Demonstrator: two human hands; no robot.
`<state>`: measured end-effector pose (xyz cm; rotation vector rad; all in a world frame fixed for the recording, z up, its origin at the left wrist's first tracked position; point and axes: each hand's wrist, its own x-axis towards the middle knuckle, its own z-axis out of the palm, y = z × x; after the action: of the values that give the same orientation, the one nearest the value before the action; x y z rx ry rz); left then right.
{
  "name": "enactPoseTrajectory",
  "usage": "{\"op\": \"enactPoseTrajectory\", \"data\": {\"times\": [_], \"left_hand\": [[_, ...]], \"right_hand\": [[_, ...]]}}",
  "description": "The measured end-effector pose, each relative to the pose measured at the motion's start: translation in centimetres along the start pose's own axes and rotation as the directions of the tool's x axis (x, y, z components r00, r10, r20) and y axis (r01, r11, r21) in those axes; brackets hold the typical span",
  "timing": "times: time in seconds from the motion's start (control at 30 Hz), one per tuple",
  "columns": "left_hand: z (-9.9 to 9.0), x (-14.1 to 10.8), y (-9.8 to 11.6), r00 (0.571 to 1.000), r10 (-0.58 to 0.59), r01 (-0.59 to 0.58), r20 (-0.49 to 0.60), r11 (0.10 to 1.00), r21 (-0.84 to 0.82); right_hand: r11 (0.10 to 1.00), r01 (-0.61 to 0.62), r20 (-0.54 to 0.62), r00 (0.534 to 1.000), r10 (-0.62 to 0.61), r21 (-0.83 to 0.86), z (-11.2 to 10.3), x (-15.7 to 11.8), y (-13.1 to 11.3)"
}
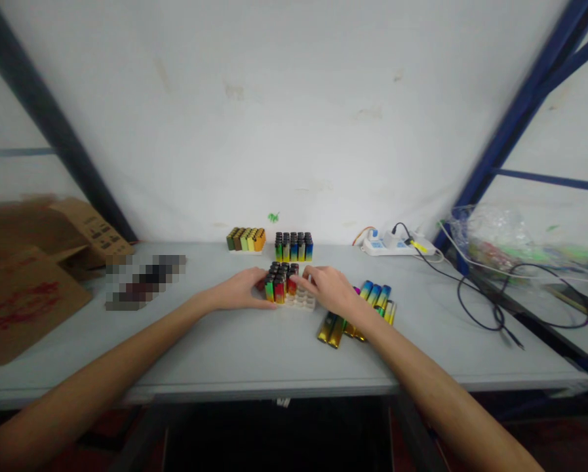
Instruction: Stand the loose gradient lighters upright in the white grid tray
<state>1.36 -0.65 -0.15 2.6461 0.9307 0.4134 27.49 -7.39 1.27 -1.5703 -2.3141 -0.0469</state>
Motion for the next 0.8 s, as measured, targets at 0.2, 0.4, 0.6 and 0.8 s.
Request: {"op": "enactPoseTrajectory", "data": {"times": [0.2, 0.4, 0.6, 0.8], "left_hand": [[0.2, 0.1, -0.5, 1.0, 0.015, -0.015, 0.005, 1.0, 0.011], [0.1, 0.1, -0.4, 1.0, 0.008, -0.009, 0.013, 1.0, 0.019], [0.1, 0.1, -0.3, 1.0, 0.0, 0.0, -0.004, 1.0, 0.008], [0.2, 0.1, -0.4, 1.0, 0.002, -0.002, -0.001, 1.0, -0.006]], "right_hand": [[0.945, -0.254, 0.011, 0.965, 0.262, -0.205, -1.8, -0.7, 4.1], [0.885, -0.362, 0.195, 0.884, 0.426, -0.291, -2.2, -2.3, 6.1], [0.949, -0.27, 0.215, 0.929, 0.301, -0.165, -0.6, -1.7, 4.8], [0.957, -0.257, 0.142, 0.951, 0.276, -0.135, 0.2, -1.5, 4.0]]}}
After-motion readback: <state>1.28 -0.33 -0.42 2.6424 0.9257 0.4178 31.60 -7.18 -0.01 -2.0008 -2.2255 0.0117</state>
